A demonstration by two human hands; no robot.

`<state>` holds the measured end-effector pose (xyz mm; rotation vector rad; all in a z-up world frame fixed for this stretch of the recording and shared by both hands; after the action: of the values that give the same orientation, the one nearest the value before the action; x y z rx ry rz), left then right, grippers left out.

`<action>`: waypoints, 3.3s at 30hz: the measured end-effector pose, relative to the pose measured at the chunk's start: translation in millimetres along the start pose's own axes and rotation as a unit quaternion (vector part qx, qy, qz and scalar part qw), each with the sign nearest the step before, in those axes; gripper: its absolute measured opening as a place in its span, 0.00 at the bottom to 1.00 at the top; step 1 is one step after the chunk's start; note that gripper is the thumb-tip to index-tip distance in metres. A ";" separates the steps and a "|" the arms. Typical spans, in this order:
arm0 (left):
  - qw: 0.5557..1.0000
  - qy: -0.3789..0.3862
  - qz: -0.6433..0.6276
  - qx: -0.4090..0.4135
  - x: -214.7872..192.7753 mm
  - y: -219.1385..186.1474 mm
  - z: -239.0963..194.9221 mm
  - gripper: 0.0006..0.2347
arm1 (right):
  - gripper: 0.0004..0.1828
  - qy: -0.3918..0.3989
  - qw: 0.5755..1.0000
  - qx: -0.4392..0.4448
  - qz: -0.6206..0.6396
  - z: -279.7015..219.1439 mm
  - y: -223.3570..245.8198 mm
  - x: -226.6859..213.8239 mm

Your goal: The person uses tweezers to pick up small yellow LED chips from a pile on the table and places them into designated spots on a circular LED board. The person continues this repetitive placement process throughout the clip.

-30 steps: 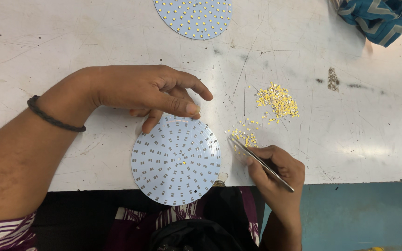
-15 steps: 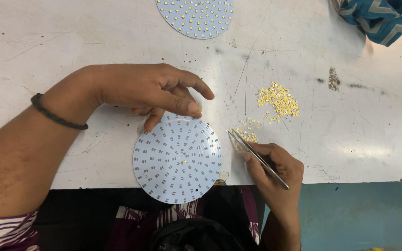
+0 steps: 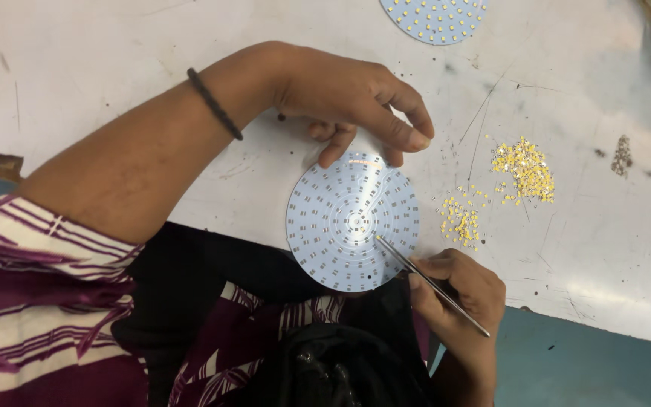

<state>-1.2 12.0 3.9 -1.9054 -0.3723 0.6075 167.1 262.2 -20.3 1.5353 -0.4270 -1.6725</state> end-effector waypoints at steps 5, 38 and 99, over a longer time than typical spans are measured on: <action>1.000 0.003 -0.022 0.010 -0.3 0.3 -1.9 0.33 | 0.09 0.079 0.997 -0.019 0.002 16.7 -6.5 -11.1; 0.999 0.022 -0.030 -0.014 -2.0 3.1 7.4 0.35 | 0.05 -0.124 0.989 0.064 -0.042 19.1 -26.6 -30.3; 0.999 0.045 -0.011 -0.006 -3.9 2.4 6.6 0.33 | 0.04 -0.205 0.970 0.104 -0.075 20.1 -7.4 -17.0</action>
<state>-8.1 14.0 0.5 -1.9315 -0.3391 0.5051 144.6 274.0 -10.2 1.3896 -0.7360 -2.1304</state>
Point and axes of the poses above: each hand's wrist, its own z-axis towards the middle knuckle, its own x-axis out of the palm, y = z × x, the point moved 2 cm from there along z, towards the middle knuckle, and after that the axes turned 1 degree about -x, right-handed, at the moved point
